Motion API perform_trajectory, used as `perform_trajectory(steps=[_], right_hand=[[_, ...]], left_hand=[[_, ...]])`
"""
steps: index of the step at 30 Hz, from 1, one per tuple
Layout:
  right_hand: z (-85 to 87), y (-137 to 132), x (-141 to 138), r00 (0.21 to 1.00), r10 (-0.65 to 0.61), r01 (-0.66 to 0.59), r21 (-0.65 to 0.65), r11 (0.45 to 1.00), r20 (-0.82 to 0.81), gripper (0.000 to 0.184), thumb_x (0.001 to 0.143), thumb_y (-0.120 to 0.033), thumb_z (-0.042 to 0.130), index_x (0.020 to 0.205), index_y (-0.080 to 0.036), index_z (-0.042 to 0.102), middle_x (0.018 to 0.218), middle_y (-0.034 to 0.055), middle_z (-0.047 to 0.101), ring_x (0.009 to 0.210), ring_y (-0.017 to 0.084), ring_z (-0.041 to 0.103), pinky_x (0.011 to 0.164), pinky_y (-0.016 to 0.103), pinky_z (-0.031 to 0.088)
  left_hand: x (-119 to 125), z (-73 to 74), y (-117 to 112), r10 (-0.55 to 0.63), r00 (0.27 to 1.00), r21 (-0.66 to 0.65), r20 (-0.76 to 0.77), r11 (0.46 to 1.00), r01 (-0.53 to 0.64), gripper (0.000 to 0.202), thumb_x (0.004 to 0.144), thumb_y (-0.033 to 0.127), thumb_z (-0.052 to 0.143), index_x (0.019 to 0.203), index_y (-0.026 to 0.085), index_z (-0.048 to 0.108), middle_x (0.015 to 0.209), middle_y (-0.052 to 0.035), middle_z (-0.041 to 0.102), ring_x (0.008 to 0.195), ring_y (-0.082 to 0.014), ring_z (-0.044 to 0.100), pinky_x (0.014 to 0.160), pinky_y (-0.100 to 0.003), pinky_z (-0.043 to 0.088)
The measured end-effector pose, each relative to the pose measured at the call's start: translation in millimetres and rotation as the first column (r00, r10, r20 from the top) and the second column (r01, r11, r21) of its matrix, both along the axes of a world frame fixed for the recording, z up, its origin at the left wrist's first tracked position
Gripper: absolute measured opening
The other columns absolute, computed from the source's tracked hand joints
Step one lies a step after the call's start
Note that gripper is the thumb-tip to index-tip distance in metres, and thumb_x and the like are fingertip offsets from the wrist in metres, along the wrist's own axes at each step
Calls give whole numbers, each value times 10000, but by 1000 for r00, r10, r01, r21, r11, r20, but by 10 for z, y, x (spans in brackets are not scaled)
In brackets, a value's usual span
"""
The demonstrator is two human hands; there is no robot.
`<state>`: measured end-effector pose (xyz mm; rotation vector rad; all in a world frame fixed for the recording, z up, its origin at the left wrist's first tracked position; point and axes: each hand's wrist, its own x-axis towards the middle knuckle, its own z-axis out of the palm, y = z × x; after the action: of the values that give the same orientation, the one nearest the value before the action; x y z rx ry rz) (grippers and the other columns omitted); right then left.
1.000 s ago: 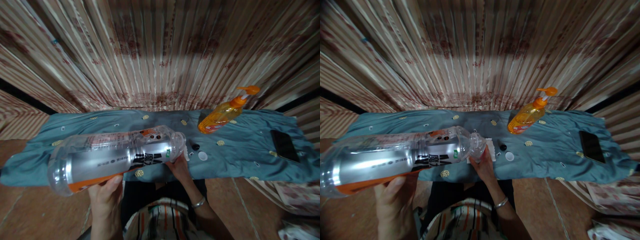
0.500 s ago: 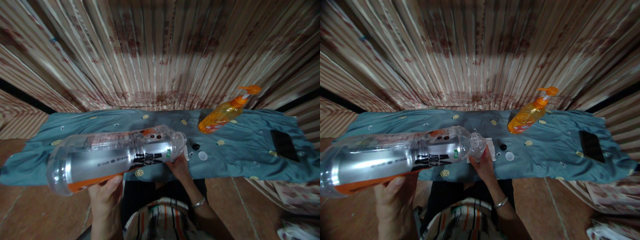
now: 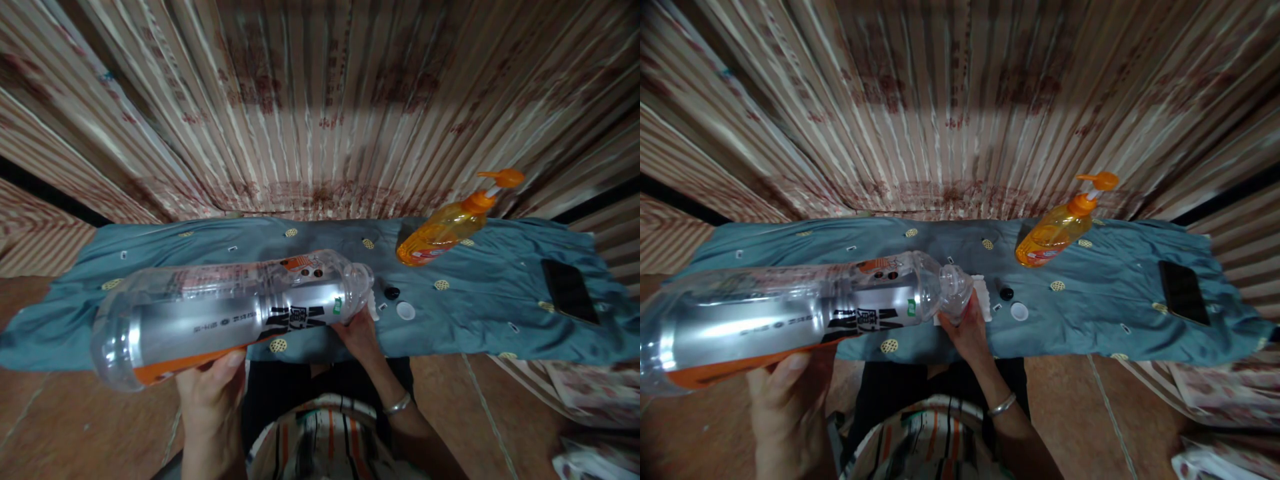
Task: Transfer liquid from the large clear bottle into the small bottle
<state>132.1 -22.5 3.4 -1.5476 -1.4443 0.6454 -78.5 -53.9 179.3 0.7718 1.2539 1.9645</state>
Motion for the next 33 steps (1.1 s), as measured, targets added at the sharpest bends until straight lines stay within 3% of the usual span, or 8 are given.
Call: perform_trajectory(steps=[8, 13, 19, 23, 27, 31, 33], right_hand=[[-53, -5, 1, 1000, -15, 15, 3, 1000, 19, 741, 853, -491, 777, 1487, -191, 539, 1458, 196, 699, 1349, 376, 692, 1152, 568, 568], [-62, -9, 4, 1000, -8, 8, 3, 1000, 20, 741, 863, -489, 774, 1500, -196, 535, 1482, 200, 687, 1372, 375, 680, 1165, 568, 560], [26, -4, 6, 1000, 14, -14, 6, 1000, -1, 733, 873, -458, 769, 1511, -196, 520, 1467, 186, 695, 1359, 359, 688, 1153, 538, 571], [29, -3, 3, 1000, 13, -14, -9, 1000, -10, 724, 865, -446, 778, 1499, -195, 533, 1433, 185, 715, 1329, 359, 706, 1138, 525, 584], [-20, -3, 0, 1000, -3, 3, -3, 1000, 3, 750, 854, -457, 779, 1503, -170, 534, 1474, 207, 691, 1361, 372, 687, 1156, 540, 572], [-46, -5, -3, 1000, -12, 13, -4, 1000, 21, 751, 844, -442, 801, 1497, -173, 545, 1471, 203, 696, 1359, 379, 689, 1158, 551, 567], [-53, -8, -4, 1000, -13, 13, 1, 1000, 25, 749, 839, -422, 813, 1496, -179, 547, 1469, 202, 699, 1357, 381, 691, 1150, 544, 573]], left_hand=[[-18, -95, -18, 17, 999, 15, -32, 1000, -16, 642, 537, 434, 1037, 1099, 278, 769, 1149, -20, 808, 1090, -234, 756, 873, -270, 654], [-9, -70, -16, 11, 1000, 11, 9, 1000, -11, 628, 490, 409, 1055, 1040, 265, 790, 1153, -27, 810, 1042, -223, 756, 863, -269, 652], [9, -45, -40, -8, 1000, -19, -7, 1000, 8, 597, 531, 407, 1053, 1050, 275, 790, 1165, -10, 807, 1130, -231, 748, 908, -271, 653], [-1, -49, -25, 6, 1000, 1, -16, 1000, -6, 580, 527, 402, 1054, 1029, 284, 787, 1153, -5, 810, 1103, -222, 756, 824, -239, 652], [-7, -27, 12, -7, 1000, 14, -17, 1000, 7, 565, 502, 417, 1055, 976, 260, 789, 1141, -49, 822, 1095, -273, 763, 782, -288, 671], [2, -28, 7, -5, 1000, 21, -17, 1000, 5, 600, 499, 402, 1056, 1015, 260, 785, 1118, -39, 825, 1107, -260, 760, 852, -287, 667], [4, -37, -7, -1, 1000, 2, -20, 1000, 1, 551, 563, 398, 1039, 1029, 252, 784, 1134, -33, 821, 1135, -249, 752, 896, -282, 659]])
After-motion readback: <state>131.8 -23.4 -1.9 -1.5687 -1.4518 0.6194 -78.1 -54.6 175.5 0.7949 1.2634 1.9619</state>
